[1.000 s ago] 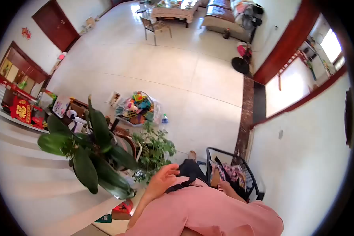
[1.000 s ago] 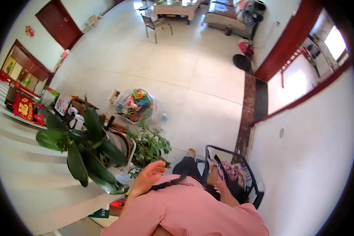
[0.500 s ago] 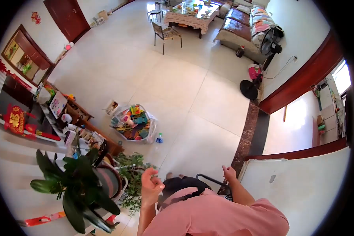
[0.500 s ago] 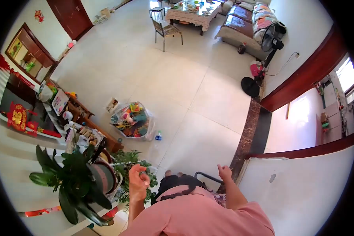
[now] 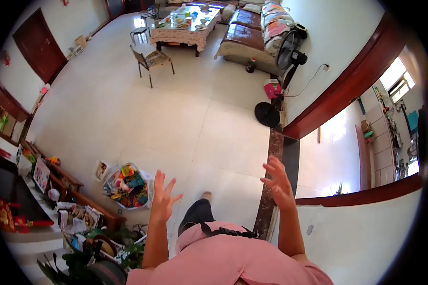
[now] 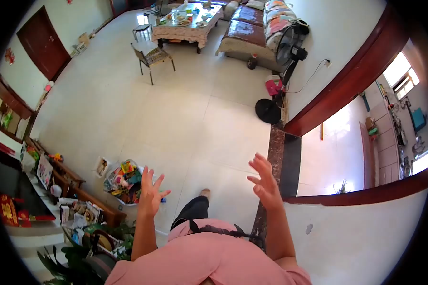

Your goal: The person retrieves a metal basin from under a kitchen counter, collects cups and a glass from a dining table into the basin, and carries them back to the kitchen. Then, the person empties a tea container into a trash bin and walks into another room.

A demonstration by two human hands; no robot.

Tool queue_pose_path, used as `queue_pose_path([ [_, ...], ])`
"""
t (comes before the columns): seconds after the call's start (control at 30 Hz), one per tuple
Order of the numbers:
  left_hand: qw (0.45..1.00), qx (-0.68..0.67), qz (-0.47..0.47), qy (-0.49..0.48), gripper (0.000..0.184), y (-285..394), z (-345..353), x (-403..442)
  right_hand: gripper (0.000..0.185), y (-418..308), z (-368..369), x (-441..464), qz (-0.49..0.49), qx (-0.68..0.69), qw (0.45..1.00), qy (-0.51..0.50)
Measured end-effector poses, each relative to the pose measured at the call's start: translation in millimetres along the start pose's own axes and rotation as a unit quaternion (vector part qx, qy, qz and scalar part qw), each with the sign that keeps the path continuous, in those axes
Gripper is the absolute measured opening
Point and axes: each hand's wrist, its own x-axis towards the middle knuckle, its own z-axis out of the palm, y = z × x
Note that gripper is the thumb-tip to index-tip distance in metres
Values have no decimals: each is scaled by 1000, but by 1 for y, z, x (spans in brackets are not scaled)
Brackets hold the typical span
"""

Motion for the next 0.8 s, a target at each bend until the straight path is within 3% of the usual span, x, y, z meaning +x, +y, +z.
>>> queue_pose_path([
  [0.03,999,4,-14,-32,101,5,19,34,61,4,-11,11,-4,-1,1000,6],
  [0.1,996,0,-30,-87,103,5,61,89,43,24,-27,14,21,-39,993,105],
  [0.17,988,-4,-53,-147,105,0,96,129,34,41,-46,-1,60,32,981,184],
  [0.27,967,-2,-96,-235,103,-14,142,180,39,56,-69,-12,87,138,939,303],
  [0.3,968,12,-93,-233,91,-22,152,193,44,60,-76,-13,91,182,915,350],
  [0.33,969,26,-90,-230,80,-30,162,204,44,62,-84,-12,92,186,912,353],
  [0.37,968,31,-94,-231,80,-36,171,212,45,62,-94,-10,102,196,902,370],
  [0.43,962,-3,-133,-240,40,-51,189,226,47,68,-115,-7,111,207,892,387],
  [0.47,968,7,-156,-198,22,-53,207,229,45,73,-128,-4,104,206,893,387],
  [0.6,977,3,-168,-127,20,-90,245,245,36,100,-193,23,123,226,897,359],
  [0.67,983,-31,-175,-35,29,-108,267,258,35,99,-222,48,126,211,905,347],
  [0.8,991,-18,-117,-64,12,-137,297,278,41,92,-289,89,98,176,936,288],
])
